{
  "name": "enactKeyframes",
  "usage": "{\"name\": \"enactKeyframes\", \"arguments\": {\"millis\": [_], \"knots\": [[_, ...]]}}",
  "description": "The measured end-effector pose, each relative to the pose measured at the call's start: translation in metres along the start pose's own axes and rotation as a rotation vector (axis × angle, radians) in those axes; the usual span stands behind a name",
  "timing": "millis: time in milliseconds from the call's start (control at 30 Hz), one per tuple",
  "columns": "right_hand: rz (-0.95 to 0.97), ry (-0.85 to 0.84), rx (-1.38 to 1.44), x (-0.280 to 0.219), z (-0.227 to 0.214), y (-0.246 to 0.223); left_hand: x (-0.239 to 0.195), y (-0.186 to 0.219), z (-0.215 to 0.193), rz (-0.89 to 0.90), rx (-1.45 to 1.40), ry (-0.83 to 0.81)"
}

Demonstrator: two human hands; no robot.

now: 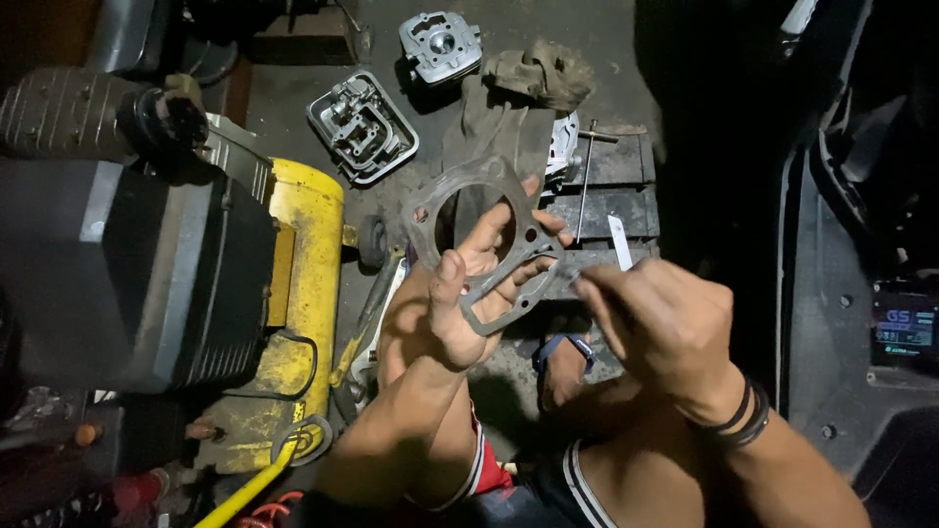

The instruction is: Cleaning a motorcycle engine gasket using a cloth and a small scraper to remove residue.

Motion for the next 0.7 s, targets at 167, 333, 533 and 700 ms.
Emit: {"name": "enactKeyframes", "arguments": {"millis": [167,333,533,700], "knots": [[0.018,0.02,-0.039,-0.003,0.0,0.003,-0.002,0.0,0.0,0.004,-0.015,0.005],[-0.02,-0.016,0.024,0.0,0.002,-0.003,0.0,0.001,-0.002,0.011,-0.049,0.014],[0.029,0.041,-0.024,0.001,-0.003,-0.002,-0.004,-0.001,-0.002,-0.003,0.061,0.026],[0.02,0.033,-0.04,0.001,-0.003,0.001,-0.003,-0.004,-0.005,0.007,-0.098,0.017]]}}
Point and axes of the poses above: each hand's wrist, its own x-axis towards the middle knuckle, its own z-axis out of the palm, y = z × x, the point moved 7 cm from there along x, towards the middle knuckle, and after that the axes turned 11 degrees about x, right-handed, at the moved point
